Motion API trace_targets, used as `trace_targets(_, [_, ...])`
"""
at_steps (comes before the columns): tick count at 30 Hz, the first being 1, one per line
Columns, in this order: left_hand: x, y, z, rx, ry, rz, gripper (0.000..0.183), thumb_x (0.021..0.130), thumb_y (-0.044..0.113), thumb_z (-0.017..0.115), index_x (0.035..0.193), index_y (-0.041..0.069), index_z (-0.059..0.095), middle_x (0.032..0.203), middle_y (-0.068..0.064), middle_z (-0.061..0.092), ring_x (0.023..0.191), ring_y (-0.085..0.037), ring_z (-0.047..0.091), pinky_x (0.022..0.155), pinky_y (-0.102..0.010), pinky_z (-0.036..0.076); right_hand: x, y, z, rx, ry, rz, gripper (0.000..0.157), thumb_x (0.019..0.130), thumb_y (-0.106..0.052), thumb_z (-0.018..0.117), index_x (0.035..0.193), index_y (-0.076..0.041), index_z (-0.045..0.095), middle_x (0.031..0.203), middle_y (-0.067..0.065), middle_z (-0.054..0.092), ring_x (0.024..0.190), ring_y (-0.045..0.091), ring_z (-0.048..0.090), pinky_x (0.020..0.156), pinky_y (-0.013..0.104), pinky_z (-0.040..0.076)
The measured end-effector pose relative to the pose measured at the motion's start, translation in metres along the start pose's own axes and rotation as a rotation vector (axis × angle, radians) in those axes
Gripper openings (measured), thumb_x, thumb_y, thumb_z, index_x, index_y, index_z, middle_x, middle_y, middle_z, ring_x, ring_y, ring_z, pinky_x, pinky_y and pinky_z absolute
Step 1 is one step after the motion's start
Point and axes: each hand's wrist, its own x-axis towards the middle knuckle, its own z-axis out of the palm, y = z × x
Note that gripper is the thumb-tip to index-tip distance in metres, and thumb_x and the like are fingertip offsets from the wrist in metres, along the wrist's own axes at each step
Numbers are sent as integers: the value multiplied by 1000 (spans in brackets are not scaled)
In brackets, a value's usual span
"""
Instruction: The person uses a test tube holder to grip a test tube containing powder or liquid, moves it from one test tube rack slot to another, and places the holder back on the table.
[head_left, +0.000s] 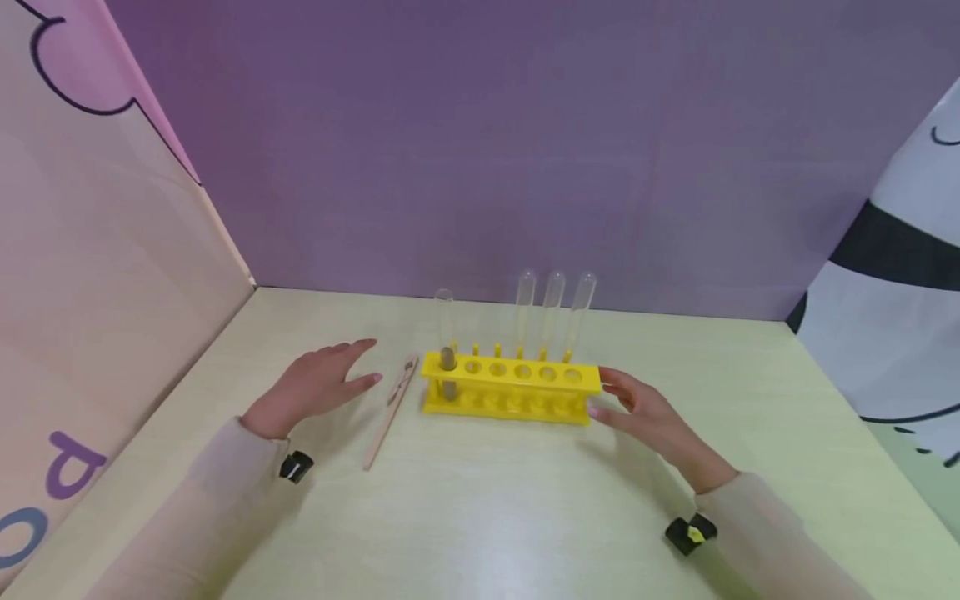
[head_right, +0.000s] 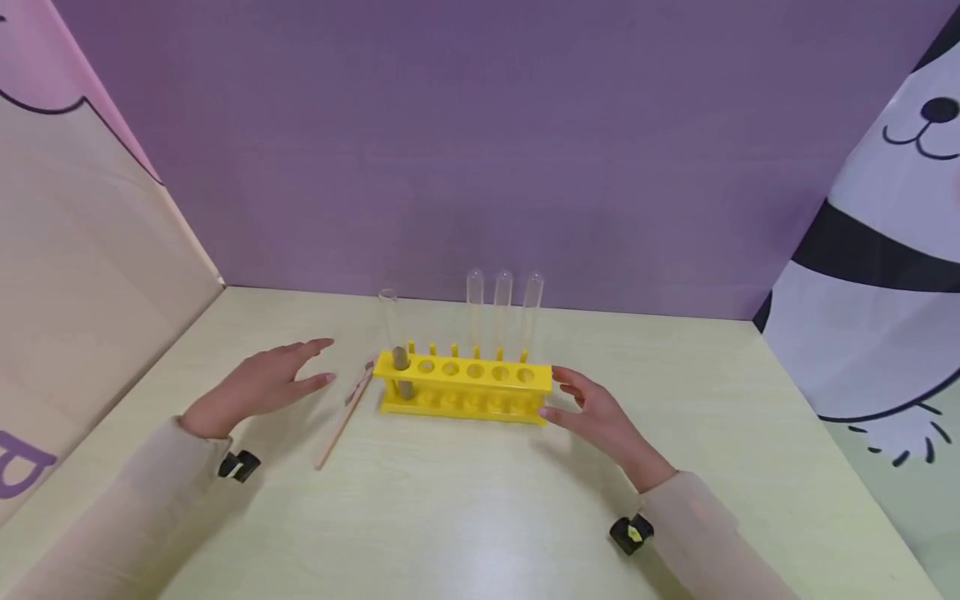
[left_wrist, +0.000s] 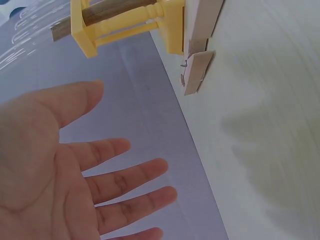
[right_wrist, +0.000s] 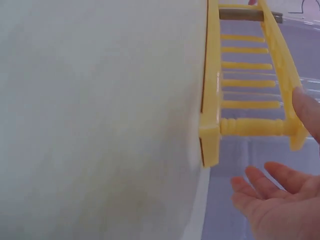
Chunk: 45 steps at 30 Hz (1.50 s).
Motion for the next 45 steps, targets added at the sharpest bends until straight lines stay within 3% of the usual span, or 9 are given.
trace_targets(5, [1,1,3,6,7,20,57,93,34,57,137,1,43,128,-24,54,111,-42,55,90,-55,43,5,-1,9,64,22,32,67,89,-25,65,141,5,34,141,23,41,127,38,43,104,48,34])
trace_targets(9, [4,2,6,1,-9,21,58,92,34,58,135,-2,44,125,-23,57,109,-39,57,89,-53,44,8,-5,16,125,45,93,65,89,-25,66,139,5,38,135,22,48,117,32,52,92,34,48])
trace_targets(16, [13,6,9,-3,-63,-7,58,92,34,58,133,-5,46,119,-20,61,107,-35,58,88,-49,45,13,-10,20,136,147,142,49,90,-19,65,129,6,49,126,21,55,100,19,56,80,19,48])
trace_targets(22, [19,8,16,-33,-113,-4,52,92,31,58,130,-4,49,113,-18,64,101,-33,61,85,-47,47,16,-11,20,224,206,187,39,90,-11,63,122,7,52,119,18,58,92,11,56,80,18,48])
trace_targets(32, [29,20,25,-77,-187,-70,41,91,32,60,117,1,57,98,-11,66,82,-23,61,73,-39,49,18,-10,19,258,201,202,34,87,-5,65,116,10,53,99,3,62,85,9,56,78,20,50])
trace_targets(38, [37,27,30,-8,-191,-142,36,91,34,60,107,1,60,89,-8,63,69,-20,53,61,-32,44,21,-9,19,276,224,217,30,86,-2,65,112,10,54,96,1,62,83,9,55,75,19,49])
trace_targets(45, [43,33,35,59,-204,-222,29,91,34,61,81,6,58,67,-4,52,59,-18,47,51,-28,37,24,-9,19,246,242,204,28,84,0,67,107,10,55,92,1,61,82,12,53,72,18,49])
